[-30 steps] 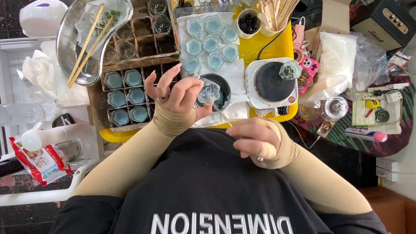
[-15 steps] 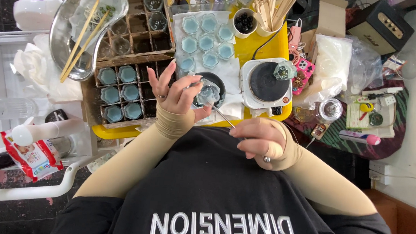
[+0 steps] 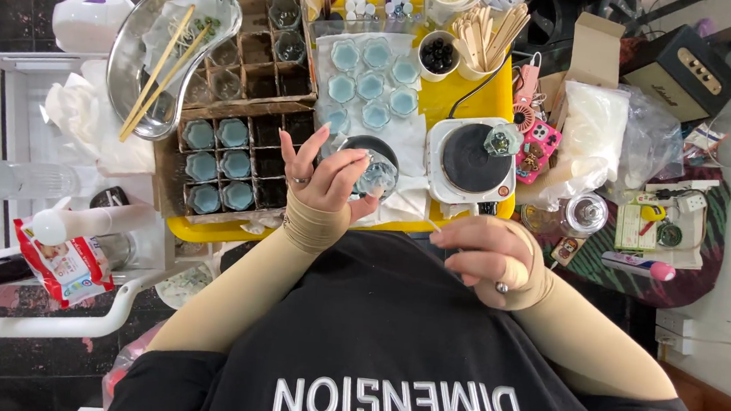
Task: Placing small chunks of blue wax into clear glass containers using a spoon and a pick tool.
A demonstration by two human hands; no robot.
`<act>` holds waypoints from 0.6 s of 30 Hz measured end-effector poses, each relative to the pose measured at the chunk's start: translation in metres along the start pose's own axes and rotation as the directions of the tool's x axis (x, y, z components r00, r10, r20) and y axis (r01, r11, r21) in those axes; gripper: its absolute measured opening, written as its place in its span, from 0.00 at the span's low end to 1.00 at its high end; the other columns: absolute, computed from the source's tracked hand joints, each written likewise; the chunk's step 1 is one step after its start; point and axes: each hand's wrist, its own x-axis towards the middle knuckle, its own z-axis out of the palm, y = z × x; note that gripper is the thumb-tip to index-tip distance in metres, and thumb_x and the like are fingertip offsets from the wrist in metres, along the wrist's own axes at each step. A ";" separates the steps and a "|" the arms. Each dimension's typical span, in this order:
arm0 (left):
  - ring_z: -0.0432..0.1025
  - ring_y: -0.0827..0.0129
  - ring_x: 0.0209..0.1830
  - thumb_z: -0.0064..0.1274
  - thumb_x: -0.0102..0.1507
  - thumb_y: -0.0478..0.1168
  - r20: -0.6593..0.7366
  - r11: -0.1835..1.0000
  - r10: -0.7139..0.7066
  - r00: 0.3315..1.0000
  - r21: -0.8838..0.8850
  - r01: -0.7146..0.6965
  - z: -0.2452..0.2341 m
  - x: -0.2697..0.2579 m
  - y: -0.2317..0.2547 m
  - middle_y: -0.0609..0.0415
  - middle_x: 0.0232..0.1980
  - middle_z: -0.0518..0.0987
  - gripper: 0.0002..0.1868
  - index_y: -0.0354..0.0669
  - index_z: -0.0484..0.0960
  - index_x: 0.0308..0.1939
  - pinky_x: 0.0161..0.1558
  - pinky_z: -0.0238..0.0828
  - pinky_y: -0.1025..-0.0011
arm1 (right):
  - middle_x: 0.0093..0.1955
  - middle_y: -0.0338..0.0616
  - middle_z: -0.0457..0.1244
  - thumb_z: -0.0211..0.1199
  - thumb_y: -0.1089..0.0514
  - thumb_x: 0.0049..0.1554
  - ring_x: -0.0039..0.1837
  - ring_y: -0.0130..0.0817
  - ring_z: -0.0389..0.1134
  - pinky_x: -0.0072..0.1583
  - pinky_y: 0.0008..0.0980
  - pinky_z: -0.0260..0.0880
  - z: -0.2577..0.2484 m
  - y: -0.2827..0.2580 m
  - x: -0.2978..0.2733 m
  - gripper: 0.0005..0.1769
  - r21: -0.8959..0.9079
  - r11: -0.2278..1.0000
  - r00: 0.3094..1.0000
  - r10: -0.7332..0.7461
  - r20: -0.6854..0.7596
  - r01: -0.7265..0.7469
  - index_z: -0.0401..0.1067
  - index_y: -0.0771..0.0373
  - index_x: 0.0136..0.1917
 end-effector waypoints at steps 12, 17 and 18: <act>0.59 0.55 0.75 0.64 0.65 0.51 -0.021 0.993 0.041 0.999 0.110 -0.038 0.002 -0.002 0.004 0.65 0.58 0.78 0.15 0.51 0.80 0.50 0.79 0.26 0.35 | 0.59 0.56 0.65 0.60 0.74 0.49 0.57 0.51 0.72 0.57 0.45 0.76 0.004 0.009 -0.001 0.20 0.012 0.999 0.997 -0.036 0.070 0.035 0.70 0.63 0.55; 0.59 0.57 0.75 0.64 0.66 0.49 -0.029 0.983 0.085 0.996 0.163 -0.080 -0.001 0.005 0.000 0.64 0.59 0.77 0.14 0.50 0.82 0.51 0.79 0.27 0.32 | 0.60 0.56 0.64 0.66 0.73 0.50 0.59 0.52 0.71 0.58 0.46 0.75 0.005 0.013 0.002 0.20 0.046 0.996 0.995 -0.084 0.059 0.081 0.69 0.63 0.56; 0.59 0.57 0.75 0.63 0.66 0.49 -0.031 0.978 0.100 0.995 0.185 -0.092 -0.003 0.008 0.000 0.64 0.59 0.77 0.14 0.49 0.82 0.52 0.79 0.27 0.31 | 0.60 0.57 0.63 0.65 0.73 0.50 0.60 0.54 0.71 0.58 0.47 0.75 0.004 0.012 0.004 0.21 0.028 0.996 0.994 -0.081 0.066 0.079 0.69 0.63 0.56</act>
